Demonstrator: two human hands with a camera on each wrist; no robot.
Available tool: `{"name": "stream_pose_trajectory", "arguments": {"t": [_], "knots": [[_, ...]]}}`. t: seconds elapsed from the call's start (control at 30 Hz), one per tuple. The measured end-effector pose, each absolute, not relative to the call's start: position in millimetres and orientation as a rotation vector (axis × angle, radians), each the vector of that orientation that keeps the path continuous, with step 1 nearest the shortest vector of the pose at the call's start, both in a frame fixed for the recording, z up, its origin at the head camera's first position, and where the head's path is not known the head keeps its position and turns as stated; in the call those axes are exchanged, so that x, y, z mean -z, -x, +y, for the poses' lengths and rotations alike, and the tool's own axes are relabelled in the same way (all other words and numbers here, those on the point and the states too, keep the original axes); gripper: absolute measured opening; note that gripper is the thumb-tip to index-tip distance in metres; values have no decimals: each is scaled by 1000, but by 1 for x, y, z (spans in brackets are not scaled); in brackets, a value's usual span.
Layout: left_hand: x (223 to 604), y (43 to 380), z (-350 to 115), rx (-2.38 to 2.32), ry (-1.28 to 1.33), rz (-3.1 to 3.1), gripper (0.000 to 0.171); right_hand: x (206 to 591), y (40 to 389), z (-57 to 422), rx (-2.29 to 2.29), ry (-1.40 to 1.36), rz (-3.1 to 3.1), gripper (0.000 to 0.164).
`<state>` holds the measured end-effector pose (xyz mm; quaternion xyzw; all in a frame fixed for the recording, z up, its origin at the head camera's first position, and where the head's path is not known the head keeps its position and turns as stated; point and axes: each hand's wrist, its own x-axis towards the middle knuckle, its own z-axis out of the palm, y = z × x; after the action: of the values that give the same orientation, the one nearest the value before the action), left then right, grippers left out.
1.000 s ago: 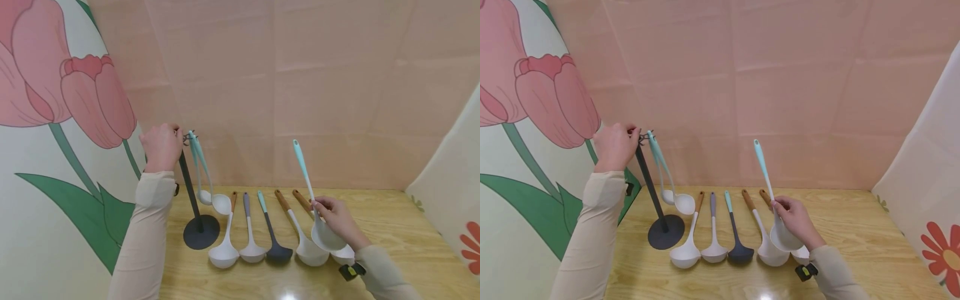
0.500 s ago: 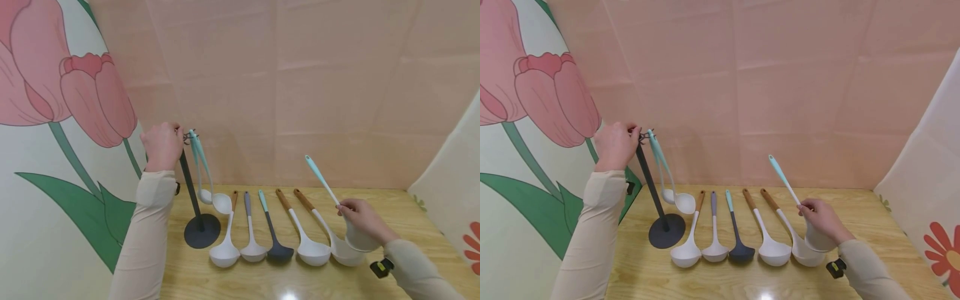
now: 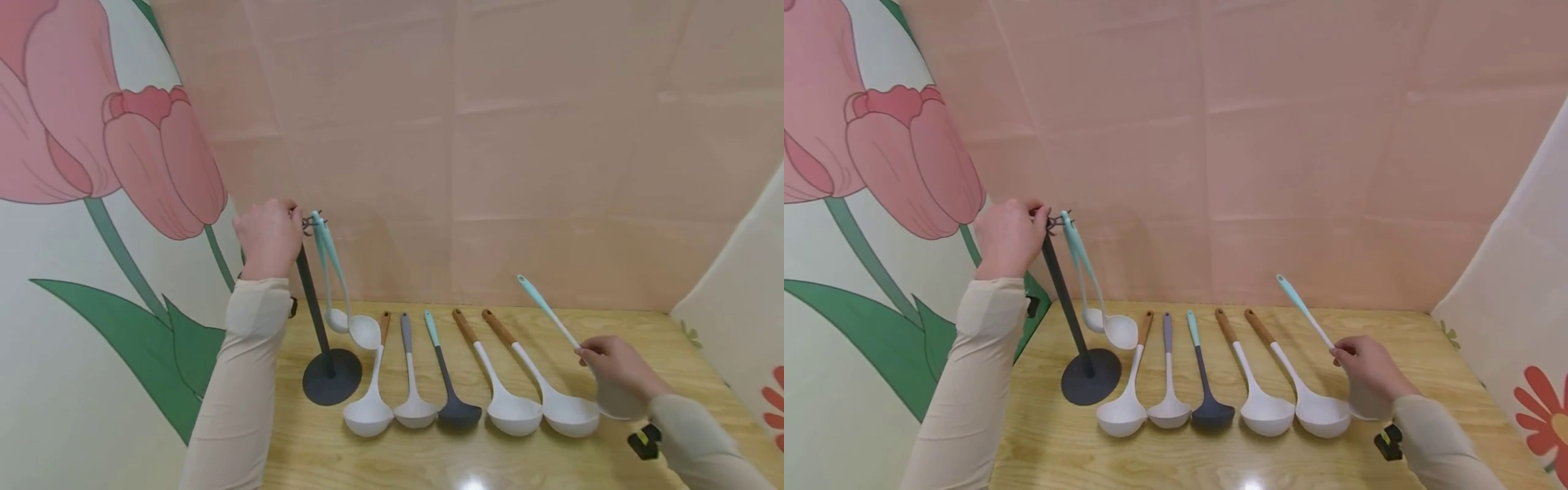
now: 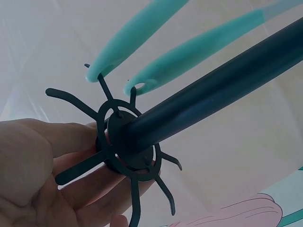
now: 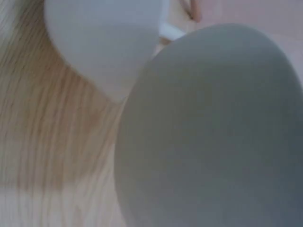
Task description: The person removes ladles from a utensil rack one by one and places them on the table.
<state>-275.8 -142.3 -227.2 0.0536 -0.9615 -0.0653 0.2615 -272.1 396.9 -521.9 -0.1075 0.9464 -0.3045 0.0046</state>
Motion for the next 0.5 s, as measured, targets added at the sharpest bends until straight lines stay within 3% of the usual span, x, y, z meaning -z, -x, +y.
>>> {"name": "stream_pose_trajectory", "arguments": {"t": [0.5], "knots": [[227,277,-144,180,-128,-2587,30,562,273,413,856,237,2864,22]]}}
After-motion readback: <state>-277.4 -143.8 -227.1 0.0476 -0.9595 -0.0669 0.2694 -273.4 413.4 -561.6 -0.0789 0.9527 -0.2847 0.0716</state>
